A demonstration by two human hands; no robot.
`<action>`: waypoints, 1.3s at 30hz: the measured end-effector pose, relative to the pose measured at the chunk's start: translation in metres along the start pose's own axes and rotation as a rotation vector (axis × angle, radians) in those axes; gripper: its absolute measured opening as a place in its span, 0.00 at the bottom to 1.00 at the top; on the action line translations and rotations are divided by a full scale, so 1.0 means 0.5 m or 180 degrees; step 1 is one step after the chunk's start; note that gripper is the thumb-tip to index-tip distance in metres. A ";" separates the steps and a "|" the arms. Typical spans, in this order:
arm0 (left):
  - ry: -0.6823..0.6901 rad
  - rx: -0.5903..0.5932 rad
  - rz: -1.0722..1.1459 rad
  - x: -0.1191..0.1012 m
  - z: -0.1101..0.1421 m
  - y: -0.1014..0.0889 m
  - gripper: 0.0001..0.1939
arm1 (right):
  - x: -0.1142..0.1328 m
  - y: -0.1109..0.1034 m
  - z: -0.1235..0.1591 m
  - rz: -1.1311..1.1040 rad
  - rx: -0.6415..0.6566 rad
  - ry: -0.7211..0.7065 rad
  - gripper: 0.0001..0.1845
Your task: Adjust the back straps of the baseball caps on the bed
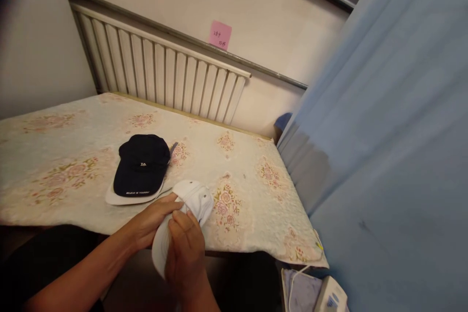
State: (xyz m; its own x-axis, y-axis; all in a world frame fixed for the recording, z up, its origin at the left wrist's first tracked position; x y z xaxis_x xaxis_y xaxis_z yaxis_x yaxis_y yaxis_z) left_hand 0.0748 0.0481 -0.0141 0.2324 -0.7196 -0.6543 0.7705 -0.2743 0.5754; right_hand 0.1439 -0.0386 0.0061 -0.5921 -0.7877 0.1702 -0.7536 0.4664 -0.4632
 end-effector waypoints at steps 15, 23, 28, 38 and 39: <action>-0.0283 0.0196 0.0185 0.025 -0.018 0.006 0.08 | -0.015 -0.021 0.003 0.0265 -0.0053 0.0279 0.27; -0.1074 0.0404 0.0357 0.076 -0.018 0.048 0.09 | -0.016 -0.012 -0.016 0.0294 0.0264 0.0114 0.26; -0.0488 0.0323 -0.0162 0.060 -0.018 0.052 0.08 | -0.074 -0.027 0.007 0.0659 0.0059 0.0532 0.22; -0.0169 0.0026 -0.0634 0.020 -0.011 0.057 0.18 | -0.118 -0.071 0.036 0.0541 -0.0470 0.1612 0.18; -0.0121 0.0038 -0.0606 0.016 -0.012 0.059 0.18 | -0.104 -0.074 0.027 0.0578 -0.0528 0.1439 0.18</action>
State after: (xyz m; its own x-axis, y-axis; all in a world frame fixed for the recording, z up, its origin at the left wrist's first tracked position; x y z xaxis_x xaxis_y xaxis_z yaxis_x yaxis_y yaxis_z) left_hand 0.1029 0.0378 -0.0053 0.0605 -0.6775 -0.7330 0.7914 -0.4150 0.4489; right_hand 0.2064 -0.0206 0.0025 -0.7543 -0.4523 0.4759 -0.6406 0.6659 -0.3824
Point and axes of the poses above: each hand's wrist, its own z-axis away from the middle knuckle, its own y-axis out of the palm, x = y × z, the point moved 7 cm from there along -z, towards the middle knuckle, and after that the axes turned 15 degrees about -y, right-handed, at the moved point
